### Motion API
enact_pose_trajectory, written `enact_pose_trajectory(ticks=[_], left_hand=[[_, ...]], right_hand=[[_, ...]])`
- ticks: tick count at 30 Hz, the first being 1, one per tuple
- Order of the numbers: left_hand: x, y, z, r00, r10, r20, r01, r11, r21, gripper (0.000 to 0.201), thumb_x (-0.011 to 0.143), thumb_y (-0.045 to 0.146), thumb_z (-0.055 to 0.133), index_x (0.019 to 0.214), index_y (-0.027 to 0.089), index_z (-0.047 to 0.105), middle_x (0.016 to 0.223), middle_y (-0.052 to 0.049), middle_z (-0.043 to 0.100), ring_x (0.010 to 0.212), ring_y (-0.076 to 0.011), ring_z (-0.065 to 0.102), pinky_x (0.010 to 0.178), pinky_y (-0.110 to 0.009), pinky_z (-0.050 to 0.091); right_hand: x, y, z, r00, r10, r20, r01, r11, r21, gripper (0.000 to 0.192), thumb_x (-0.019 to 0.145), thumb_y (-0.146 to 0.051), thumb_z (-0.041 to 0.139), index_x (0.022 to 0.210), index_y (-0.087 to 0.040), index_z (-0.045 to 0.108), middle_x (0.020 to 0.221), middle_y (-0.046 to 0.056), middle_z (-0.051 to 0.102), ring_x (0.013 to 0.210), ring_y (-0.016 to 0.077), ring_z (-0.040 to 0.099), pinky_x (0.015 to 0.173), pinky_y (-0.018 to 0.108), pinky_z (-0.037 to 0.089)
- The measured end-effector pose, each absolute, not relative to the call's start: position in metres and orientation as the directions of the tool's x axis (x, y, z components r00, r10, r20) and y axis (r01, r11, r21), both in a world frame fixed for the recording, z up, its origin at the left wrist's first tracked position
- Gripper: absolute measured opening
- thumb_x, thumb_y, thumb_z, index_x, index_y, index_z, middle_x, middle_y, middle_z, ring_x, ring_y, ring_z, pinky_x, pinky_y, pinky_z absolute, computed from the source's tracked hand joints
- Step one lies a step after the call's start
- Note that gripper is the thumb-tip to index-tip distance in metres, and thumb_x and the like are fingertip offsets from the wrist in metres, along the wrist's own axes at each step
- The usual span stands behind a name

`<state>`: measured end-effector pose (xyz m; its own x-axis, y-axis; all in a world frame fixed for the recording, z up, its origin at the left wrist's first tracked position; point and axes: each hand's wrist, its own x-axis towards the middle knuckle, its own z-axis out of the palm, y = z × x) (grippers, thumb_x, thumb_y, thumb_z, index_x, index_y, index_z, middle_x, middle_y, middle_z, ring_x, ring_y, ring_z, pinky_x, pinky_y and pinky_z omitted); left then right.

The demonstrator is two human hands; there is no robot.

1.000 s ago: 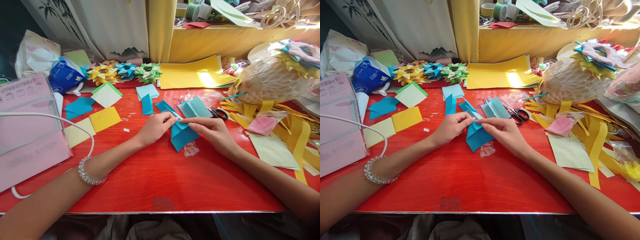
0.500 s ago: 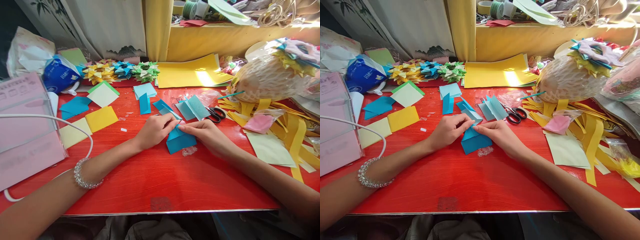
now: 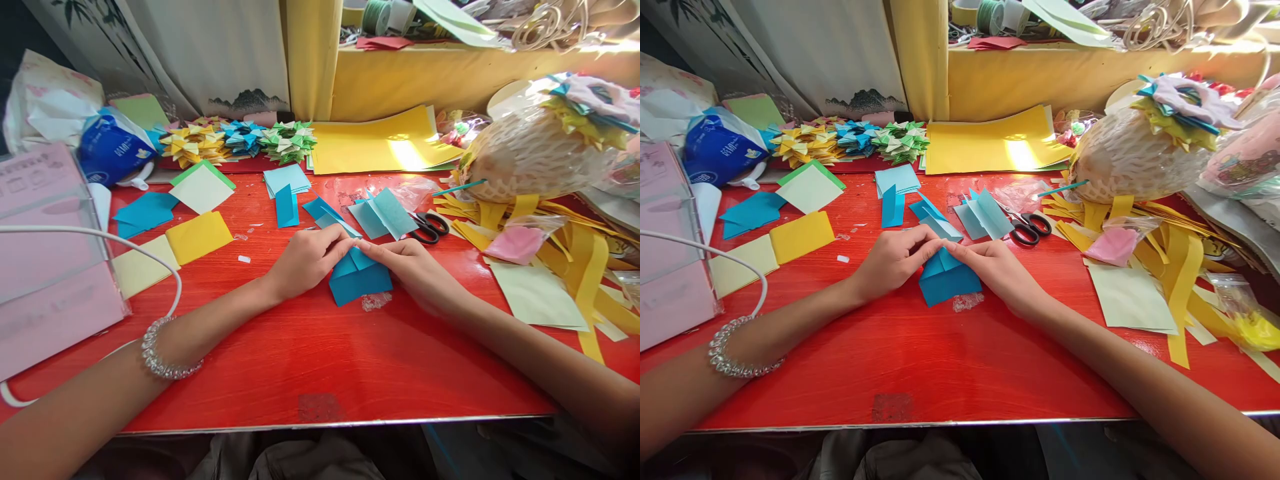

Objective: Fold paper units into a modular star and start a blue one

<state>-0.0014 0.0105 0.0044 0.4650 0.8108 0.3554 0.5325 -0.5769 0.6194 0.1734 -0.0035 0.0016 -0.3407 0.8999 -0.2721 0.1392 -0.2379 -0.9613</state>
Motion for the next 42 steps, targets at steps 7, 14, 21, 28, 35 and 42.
enact_pose_trajectory(ticks=[7, 14, 21, 28, 35, 42], left_hand=[[0.0, 0.006, 0.004, 0.454, 0.8, 0.393, 0.532, -0.597, 0.601, 0.019, 0.087, 0.025, 0.043, 0.072, 0.015, 0.05, 0.061, 0.003, 0.052, 0.051, -0.0066, 0.044, 0.051, -0.018, 0.032], [0.0, 0.006, 0.004, 0.444, 0.782, 0.437, 0.53, -0.623, 0.576, 0.019, 0.086, 0.027, 0.044, 0.07, 0.017, 0.048, 0.057, 0.005, 0.05, 0.049, -0.0059, 0.043, 0.049, -0.018, 0.032], [0.0, 0.006, 0.004, 0.438, 0.791, 0.427, 0.524, -0.611, 0.594, 0.021, 0.086, 0.028, 0.045, 0.067, 0.017, 0.047, 0.055, 0.006, 0.048, 0.049, -0.0059, 0.042, 0.049, -0.018, 0.033], [0.0, 0.009, 0.006, 0.339, 0.892, 0.298, 0.468, -0.435, 0.769, 0.028, 0.086, 0.037, 0.042, 0.066, 0.018, 0.048, 0.055, 0.005, 0.044, 0.05, -0.0071, 0.043, 0.049, -0.019, 0.034], [-0.001, 0.01, 0.005, 0.283, 0.927, 0.244, 0.374, -0.341, 0.863, 0.029, 0.086, 0.039, 0.04, 0.069, 0.017, 0.05, 0.057, 0.004, 0.049, 0.054, -0.0081, 0.047, 0.054, -0.019, 0.037], [0.0, 0.013, 0.002, 0.417, 0.891, 0.177, 0.285, -0.314, 0.906, 0.021, 0.08, 0.036, 0.051, 0.072, 0.016, 0.054, 0.063, 0.002, 0.055, 0.059, -0.0086, 0.051, 0.057, -0.02, 0.039]], right_hand=[[0.173, -0.003, 0.004, -0.413, 0.857, -0.308, 0.052, -0.315, -0.948, 0.03, 0.072, -0.043, 0.062, 0.063, -0.014, 0.066, 0.065, 0.004, 0.063, 0.054, 0.0115, 0.054, 0.049, 0.023, 0.042], [0.173, -0.005, 0.004, -0.401, 0.869, -0.291, 0.045, -0.299, -0.953, 0.027, 0.071, -0.042, 0.064, 0.074, -0.015, 0.071, 0.068, 0.004, 0.065, 0.06, 0.0147, 0.058, 0.052, 0.025, 0.044], [0.171, -0.009, 0.006, -0.365, 0.902, -0.232, 0.095, -0.212, -0.973, 0.033, 0.07, -0.045, 0.063, 0.073, -0.013, 0.07, 0.063, 0.004, 0.061, 0.055, 0.0128, 0.052, 0.046, 0.023, 0.038], [0.172, -0.004, 0.004, -0.327, 0.933, -0.152, 0.153, -0.107, -0.983, 0.031, 0.07, -0.044, 0.063, 0.07, -0.013, 0.067, 0.064, 0.002, 0.059, 0.055, 0.0106, 0.048, 0.048, 0.022, 0.037], [0.173, 0.0, -0.003, -0.2, 0.98, -0.006, 0.041, 0.003, -0.999, 0.027, 0.077, -0.042, 0.056, 0.073, -0.017, 0.066, 0.07, 0.001, 0.061, 0.064, 0.0138, 0.053, 0.06, 0.024, 0.041], [0.174, 0.003, -0.005, -0.11, 0.994, 0.027, -0.014, 0.025, -1.0, 0.027, 0.073, -0.041, 0.061, 0.083, -0.017, 0.06, 0.072, 0.001, 0.059, 0.06, 0.0115, 0.052, 0.054, 0.023, 0.042]])
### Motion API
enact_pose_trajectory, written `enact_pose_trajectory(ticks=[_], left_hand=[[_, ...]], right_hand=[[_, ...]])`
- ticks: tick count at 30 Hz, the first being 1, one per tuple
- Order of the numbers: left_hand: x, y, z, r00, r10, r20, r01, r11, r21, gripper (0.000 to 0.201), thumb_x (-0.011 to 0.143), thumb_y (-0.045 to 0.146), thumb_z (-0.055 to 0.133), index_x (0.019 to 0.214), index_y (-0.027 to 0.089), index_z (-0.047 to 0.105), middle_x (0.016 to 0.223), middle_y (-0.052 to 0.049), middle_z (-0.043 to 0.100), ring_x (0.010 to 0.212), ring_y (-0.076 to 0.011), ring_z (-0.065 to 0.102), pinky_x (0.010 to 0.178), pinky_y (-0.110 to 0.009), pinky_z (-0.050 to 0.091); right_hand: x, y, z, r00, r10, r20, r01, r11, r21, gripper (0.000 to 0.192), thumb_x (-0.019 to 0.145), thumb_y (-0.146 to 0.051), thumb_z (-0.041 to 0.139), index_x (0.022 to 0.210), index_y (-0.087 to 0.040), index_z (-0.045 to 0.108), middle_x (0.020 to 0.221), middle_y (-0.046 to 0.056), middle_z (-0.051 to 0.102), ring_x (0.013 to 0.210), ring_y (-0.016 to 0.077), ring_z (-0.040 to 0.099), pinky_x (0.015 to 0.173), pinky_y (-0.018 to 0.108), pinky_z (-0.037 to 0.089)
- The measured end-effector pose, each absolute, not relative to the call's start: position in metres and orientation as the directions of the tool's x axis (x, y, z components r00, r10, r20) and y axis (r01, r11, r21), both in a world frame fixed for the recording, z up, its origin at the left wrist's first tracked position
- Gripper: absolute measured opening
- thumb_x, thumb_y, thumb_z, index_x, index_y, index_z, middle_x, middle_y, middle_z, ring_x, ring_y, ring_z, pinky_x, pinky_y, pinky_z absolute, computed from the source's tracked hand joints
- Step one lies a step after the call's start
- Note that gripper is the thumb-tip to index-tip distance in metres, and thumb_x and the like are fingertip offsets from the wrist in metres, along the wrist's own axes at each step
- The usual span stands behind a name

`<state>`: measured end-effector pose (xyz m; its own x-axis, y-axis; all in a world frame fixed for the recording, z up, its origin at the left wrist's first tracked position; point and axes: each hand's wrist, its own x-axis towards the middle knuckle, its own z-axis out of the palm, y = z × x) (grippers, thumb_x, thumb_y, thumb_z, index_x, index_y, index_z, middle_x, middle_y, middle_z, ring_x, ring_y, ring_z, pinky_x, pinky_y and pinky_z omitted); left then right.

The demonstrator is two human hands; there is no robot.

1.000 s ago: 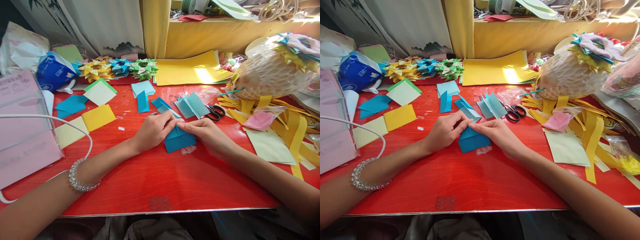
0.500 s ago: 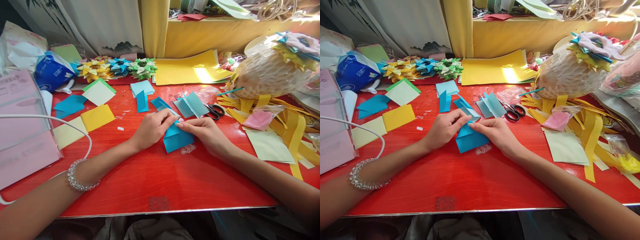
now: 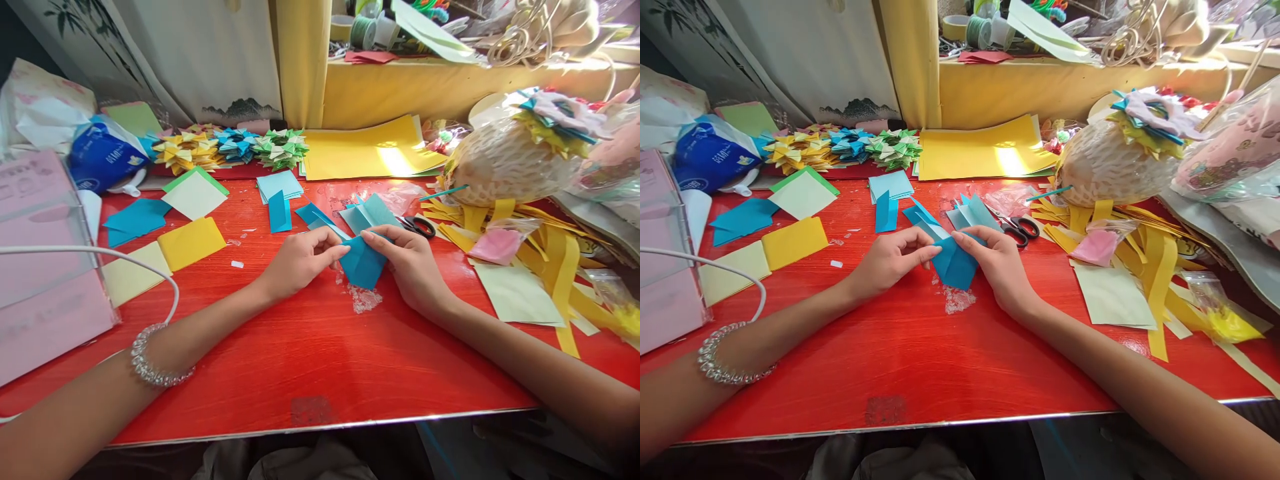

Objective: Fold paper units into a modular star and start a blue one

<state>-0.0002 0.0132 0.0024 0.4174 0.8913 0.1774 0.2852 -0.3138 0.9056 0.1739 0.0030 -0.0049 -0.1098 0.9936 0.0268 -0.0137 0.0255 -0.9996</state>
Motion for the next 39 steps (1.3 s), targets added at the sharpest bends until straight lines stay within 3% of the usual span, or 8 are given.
enact_pose_trajectory(ticks=[4, 8, 13, 20, 24, 31, 35, 39], left_hand=[[0.0001, 0.0138, 0.0004, 0.298, 0.948, 0.107, 0.199, -0.172, 0.965, 0.021, 0.08, 0.037, 0.05, 0.075, 0.016, 0.051, 0.065, 0.001, 0.057, 0.044, -0.0048, 0.039, 0.044, -0.018, 0.033], [0.0023, 0.0092, 0.0008, 0.319, 0.947, 0.045, 0.232, -0.124, 0.965, 0.023, 0.079, 0.039, 0.049, 0.073, 0.017, 0.049, 0.063, 0.003, 0.052, 0.042, -0.0045, 0.036, 0.04, -0.018, 0.03], [0.0037, 0.0093, 0.0003, 0.345, 0.938, 0.031, 0.319, -0.149, 0.936, 0.023, 0.078, 0.039, 0.051, 0.07, 0.017, 0.049, 0.058, 0.005, 0.044, 0.044, -0.0051, 0.038, 0.043, -0.018, 0.031], [0.0023, 0.0109, 0.0, 0.367, 0.93, -0.015, 0.321, -0.111, 0.941, 0.028, 0.076, 0.043, 0.051, 0.065, 0.018, 0.047, 0.048, 0.006, 0.041, 0.039, -0.0061, 0.038, 0.041, -0.019, 0.03], [0.0019, 0.0096, 0.0028, 0.343, 0.939, -0.026, 0.324, -0.092, 0.941, 0.027, 0.079, 0.042, 0.046, 0.068, 0.018, 0.051, 0.044, 0.006, 0.042, 0.04, -0.0076, 0.04, 0.043, -0.019, 0.032], [0.0007, 0.0094, 0.0039, 0.349, 0.935, -0.058, 0.253, -0.035, 0.967, 0.028, 0.08, 0.039, 0.045, 0.063, 0.017, 0.05, 0.042, 0.005, 0.044, 0.038, -0.0071, 0.039, 0.041, -0.019, 0.029], [0.0012, 0.0095, 0.0035, 0.313, 0.948, -0.06, 0.225, -0.012, 0.974, 0.027, 0.081, 0.04, 0.043, 0.073, 0.017, 0.055, 0.042, 0.005, 0.044, 0.038, -0.0083, 0.04, 0.039, -0.02, 0.029], [0.0006, 0.0098, 0.0039, 0.314, 0.948, -0.058, 0.189, -0.002, 0.982, 0.026, 0.081, 0.038, 0.044, 0.071, 0.017, 0.054, 0.041, 0.005, 0.042, 0.037, -0.0078, 0.038, 0.04, -0.02, 0.027]], right_hand=[[0.1717, 0.0042, -0.0045, -0.182, 0.982, 0.042, -0.107, 0.023, -0.994, 0.037, 0.07, -0.038, 0.064, 0.101, -0.021, 0.053, 0.085, 0.002, 0.062, 0.07, 0.014, 0.057, 0.063, 0.026, 0.047], [0.1719, 0.0047, -0.0053, -0.291, 0.956, 0.03, -0.042, 0.019, -0.999, 0.029, 0.071, -0.037, 0.063, 0.088, -0.016, 0.055, 0.084, 0.003, 0.061, 0.072, 0.0143, 0.056, 0.067, 0.027, 0.047], [0.174, 0.0038, -0.0061, -0.372, 0.928, -0.021, 0.042, -0.006, -0.999, 0.025, 0.073, -0.035, 0.06, 0.087, -0.016, 0.052, 0.079, 0.001, 0.056, 0.069, 0.0123, 0.052, 0.063, 0.025, 0.045], [0.1747, 0.0042, -0.0101, -0.235, 0.971, 0.037, 0.118, 0.066, -0.991, 0.024, 0.078, -0.04, 0.052, 0.069, -0.019, 0.046, 0.063, -0.003, 0.043, 0.054, 0.0086, 0.039, 0.047, 0.019, 0.035], [0.1742, 0.0026, -0.0084, -0.301, 0.952, 0.05, 0.149, 0.099, -0.984, 0.021, 0.081, -0.038, 0.049, 0.076, -0.019, 0.054, 0.069, -0.001, 0.051, 0.059, 0.0104, 0.044, 0.053, 0.02, 0.039], [0.1761, 0.001, -0.0067, -0.199, 0.969, 0.144, 0.195, 0.183, -0.964, 0.028, 0.083, -0.033, 0.048, 0.104, -0.022, 0.061, 0.093, 0.001, 0.063, 0.082, 0.016, 0.056, 0.068, 0.024, 0.045], [0.177, 0.0, -0.0048, -0.232, 0.96, 0.159, 0.24, 0.215, -0.947, 0.029, 0.083, -0.031, 0.047, 0.107, -0.025, 0.063, 0.1, -0.001, 0.065, 0.093, 0.019, 0.057, 0.078, 0.029, 0.046], [0.1768, -0.0027, -0.0024, -0.238, 0.95, 0.2, 0.267, 0.262, -0.927, 0.028, 0.083, -0.028, 0.048, 0.107, -0.026, 0.063, 0.103, -0.002, 0.065, 0.093, 0.0192, 0.059, 0.08, 0.031, 0.046]])
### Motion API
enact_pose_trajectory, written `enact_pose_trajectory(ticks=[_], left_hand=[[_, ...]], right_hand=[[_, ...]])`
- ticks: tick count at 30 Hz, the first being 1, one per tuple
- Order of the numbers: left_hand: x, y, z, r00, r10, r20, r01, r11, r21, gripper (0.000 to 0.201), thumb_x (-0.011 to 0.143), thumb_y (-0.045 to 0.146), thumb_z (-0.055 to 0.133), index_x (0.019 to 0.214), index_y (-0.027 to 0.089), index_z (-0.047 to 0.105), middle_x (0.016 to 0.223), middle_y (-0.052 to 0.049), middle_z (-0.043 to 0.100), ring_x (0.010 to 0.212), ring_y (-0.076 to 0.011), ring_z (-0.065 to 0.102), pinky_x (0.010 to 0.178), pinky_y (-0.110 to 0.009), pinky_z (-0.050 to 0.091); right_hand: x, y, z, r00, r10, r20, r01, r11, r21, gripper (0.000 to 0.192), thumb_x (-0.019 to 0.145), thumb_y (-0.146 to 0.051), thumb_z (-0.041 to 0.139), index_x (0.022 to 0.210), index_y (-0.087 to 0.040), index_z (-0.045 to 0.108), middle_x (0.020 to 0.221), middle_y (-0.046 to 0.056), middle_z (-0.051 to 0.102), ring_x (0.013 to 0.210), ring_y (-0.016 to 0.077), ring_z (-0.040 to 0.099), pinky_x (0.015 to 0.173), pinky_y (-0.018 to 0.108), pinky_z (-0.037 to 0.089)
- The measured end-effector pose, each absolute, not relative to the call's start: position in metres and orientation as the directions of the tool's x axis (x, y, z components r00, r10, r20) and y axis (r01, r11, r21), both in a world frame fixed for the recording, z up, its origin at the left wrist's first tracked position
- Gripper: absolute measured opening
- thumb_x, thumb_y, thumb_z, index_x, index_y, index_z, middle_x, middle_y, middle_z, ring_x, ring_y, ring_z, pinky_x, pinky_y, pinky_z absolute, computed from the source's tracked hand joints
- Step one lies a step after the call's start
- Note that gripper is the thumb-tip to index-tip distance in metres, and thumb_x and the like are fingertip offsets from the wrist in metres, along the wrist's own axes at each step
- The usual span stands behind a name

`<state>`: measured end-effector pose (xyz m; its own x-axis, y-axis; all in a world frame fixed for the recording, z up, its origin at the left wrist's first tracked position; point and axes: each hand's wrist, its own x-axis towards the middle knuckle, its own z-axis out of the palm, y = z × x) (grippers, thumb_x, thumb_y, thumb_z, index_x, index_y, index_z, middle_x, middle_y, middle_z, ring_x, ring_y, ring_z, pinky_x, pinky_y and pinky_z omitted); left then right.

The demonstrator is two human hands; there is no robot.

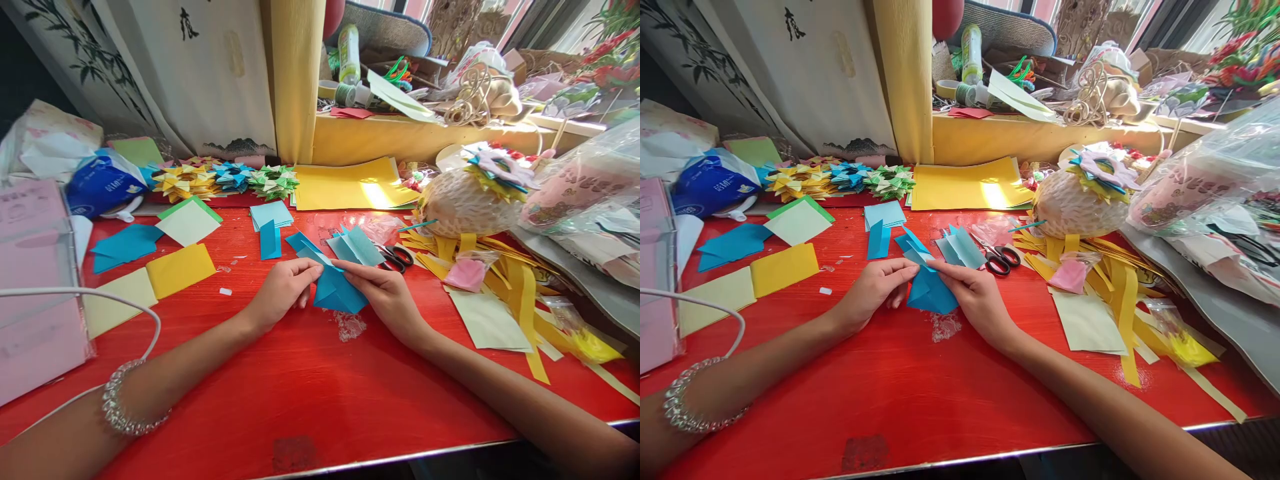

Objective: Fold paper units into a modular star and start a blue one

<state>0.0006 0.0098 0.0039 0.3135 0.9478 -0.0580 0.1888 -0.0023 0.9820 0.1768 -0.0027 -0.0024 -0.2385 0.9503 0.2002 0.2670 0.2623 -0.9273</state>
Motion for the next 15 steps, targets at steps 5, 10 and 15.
enact_pose_trajectory(ticks=[5, 10, 15], left_hand=[[-0.0002, 0.0101, 0.0047, 0.323, 0.942, -0.088, 0.128, 0.048, 0.991, 0.024, 0.081, 0.036, 0.044, 0.069, 0.017, 0.052, 0.039, 0.006, 0.042, 0.036, -0.0075, 0.037, 0.039, -0.02, 0.026], [0.0004, 0.0093, 0.0056, 0.34, 0.937, -0.079, 0.162, 0.024, 0.986, 0.026, 0.081, 0.036, 0.045, 0.067, 0.017, 0.053, 0.039, 0.006, 0.042, 0.037, -0.007, 0.037, 0.039, -0.02, 0.027], [0.0003, 0.0086, 0.0066, 0.328, 0.94, -0.091, 0.171, 0.036, 0.985, 0.025, 0.08, 0.035, 0.047, 0.066, 0.017, 0.055, 0.04, 0.006, 0.042, 0.038, -0.0072, 0.038, 0.04, -0.02, 0.027]], right_hand=[[0.1775, -0.004, 0.0002, -0.248, 0.935, 0.252, 0.348, 0.329, -0.878, 0.024, 0.082, -0.024, 0.049, 0.1, -0.026, 0.067, 0.095, -0.001, 0.068, 0.08, 0.0174, 0.061, 0.07, 0.027, 0.048], [0.178, -0.0036, 0.002, -0.201, 0.945, 0.259, 0.316, 0.313, -0.896, 0.025, 0.084, -0.023, 0.048, 0.102, -0.026, 0.065, 0.099, -0.002, 0.066, 0.087, 0.017, 0.061, 0.075, 0.027, 0.048], [0.1793, -0.0044, 0.0018, -0.21, 0.944, 0.255, 0.371, 0.318, -0.873, 0.024, 0.084, -0.026, 0.048, 0.099, -0.023, 0.066, 0.093, -0.001, 0.068, 0.078, 0.0165, 0.061, 0.064, 0.025, 0.048]])
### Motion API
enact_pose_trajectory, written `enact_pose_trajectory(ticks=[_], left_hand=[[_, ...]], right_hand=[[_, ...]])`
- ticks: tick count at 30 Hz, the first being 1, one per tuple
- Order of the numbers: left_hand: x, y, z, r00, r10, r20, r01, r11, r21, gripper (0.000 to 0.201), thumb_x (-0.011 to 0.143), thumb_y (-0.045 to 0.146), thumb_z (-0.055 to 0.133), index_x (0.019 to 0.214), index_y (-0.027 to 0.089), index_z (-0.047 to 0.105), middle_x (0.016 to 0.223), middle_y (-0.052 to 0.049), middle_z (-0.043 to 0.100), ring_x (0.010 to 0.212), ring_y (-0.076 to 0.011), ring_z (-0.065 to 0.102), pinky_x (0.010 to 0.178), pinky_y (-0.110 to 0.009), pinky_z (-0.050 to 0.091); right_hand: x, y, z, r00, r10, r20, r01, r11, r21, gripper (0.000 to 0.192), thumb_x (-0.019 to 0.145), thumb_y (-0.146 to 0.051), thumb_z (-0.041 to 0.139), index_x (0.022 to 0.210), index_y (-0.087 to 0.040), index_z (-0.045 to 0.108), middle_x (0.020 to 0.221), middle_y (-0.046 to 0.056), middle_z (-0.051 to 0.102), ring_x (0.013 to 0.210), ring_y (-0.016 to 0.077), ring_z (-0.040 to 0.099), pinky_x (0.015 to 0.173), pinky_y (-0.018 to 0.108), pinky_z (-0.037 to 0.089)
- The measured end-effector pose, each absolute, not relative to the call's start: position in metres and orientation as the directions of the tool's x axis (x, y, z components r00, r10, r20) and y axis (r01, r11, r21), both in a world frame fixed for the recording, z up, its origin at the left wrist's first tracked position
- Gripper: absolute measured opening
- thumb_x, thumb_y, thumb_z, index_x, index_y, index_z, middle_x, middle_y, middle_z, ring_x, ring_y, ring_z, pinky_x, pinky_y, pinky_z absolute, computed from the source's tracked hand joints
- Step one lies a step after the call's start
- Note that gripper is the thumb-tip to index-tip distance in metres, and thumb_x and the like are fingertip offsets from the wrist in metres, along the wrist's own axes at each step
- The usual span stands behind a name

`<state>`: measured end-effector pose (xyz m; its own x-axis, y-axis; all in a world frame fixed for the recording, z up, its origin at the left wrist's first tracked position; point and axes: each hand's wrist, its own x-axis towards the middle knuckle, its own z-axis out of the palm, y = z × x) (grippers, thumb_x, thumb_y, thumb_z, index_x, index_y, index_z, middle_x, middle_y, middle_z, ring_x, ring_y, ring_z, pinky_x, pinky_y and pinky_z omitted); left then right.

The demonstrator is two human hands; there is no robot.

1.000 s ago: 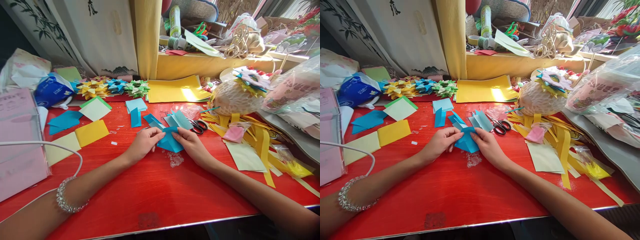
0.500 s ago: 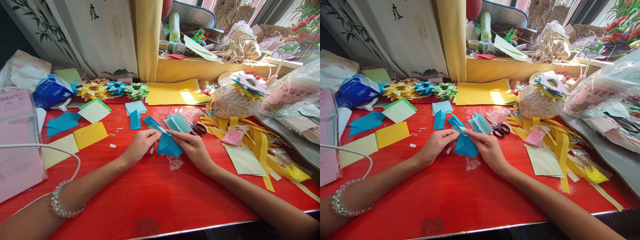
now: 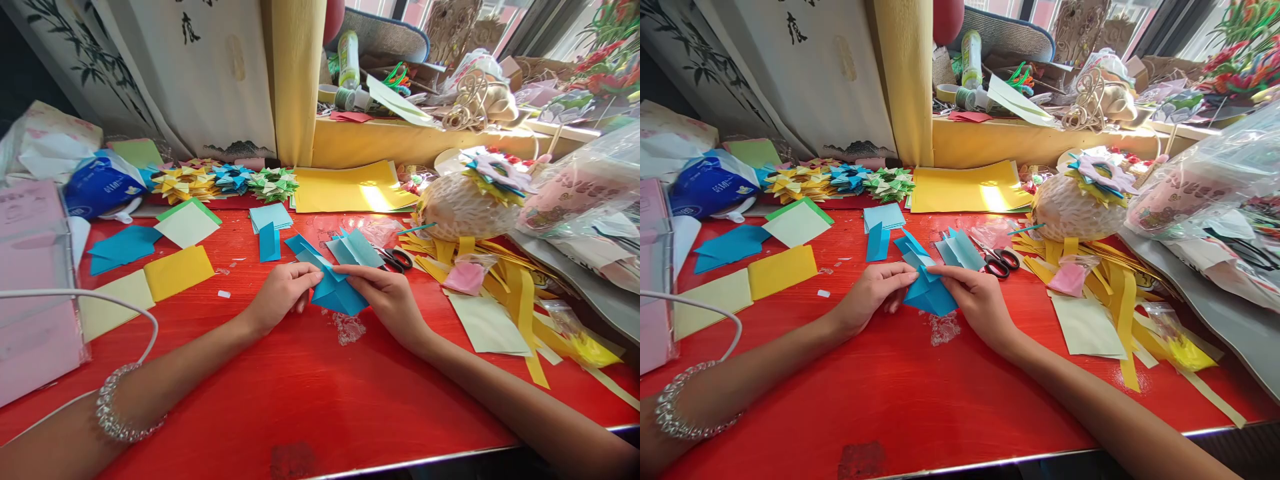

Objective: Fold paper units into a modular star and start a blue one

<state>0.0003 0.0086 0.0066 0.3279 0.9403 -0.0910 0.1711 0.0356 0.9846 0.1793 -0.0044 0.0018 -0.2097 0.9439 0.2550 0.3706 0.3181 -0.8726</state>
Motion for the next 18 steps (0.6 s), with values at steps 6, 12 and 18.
enact_pose_trajectory(ticks=[6, 12, 18], left_hand=[[-0.0014, 0.0092, 0.0062, 0.33, 0.94, -0.089, 0.127, 0.049, 0.991, 0.024, 0.08, 0.034, 0.048, 0.065, 0.016, 0.055, 0.04, 0.006, 0.039, 0.038, -0.0072, 0.036, 0.041, -0.021, 0.028], [-0.0015, 0.0105, 0.0054, 0.34, 0.936, -0.086, 0.156, 0.034, 0.987, 0.025, 0.081, 0.033, 0.046, 0.064, 0.016, 0.053, 0.04, 0.006, 0.039, 0.038, -0.0064, 0.037, 0.041, -0.02, 0.027], [-0.0004, 0.0105, 0.0031, 0.327, 0.944, -0.05, 0.137, 0.005, 0.991, 0.028, 0.083, 0.039, 0.043, 0.067, 0.017, 0.05, 0.04, 0.007, 0.039, 0.037, -0.0065, 0.036, 0.04, -0.02, 0.027]], right_hand=[[0.1804, -0.0042, 0.0029, -0.27, 0.905, 0.327, 0.454, 0.42, -0.786, 0.022, 0.083, -0.019, 0.048, 0.093, -0.022, 0.068, 0.085, 0.0, 0.069, 0.069, 0.0136, 0.062, 0.062, 0.022, 0.048], [0.1816, -0.0027, 0.0036, -0.349, 0.836, 0.423, 0.458, 0.546, -0.701, 0.026, 0.081, -0.011, 0.047, 0.094, -0.021, 0.068, 0.091, 0.0, 0.069, 0.078, 0.0127, 0.064, 0.068, 0.02, 0.049], [0.1815, -0.0032, 0.0047, -0.371, 0.804, 0.464, 0.46, 0.594, -0.66, 0.026, 0.081, -0.008, 0.048, 0.096, -0.019, 0.067, 0.093, 0.001, 0.069, 0.08, 0.012, 0.064, 0.07, 0.018, 0.049]])
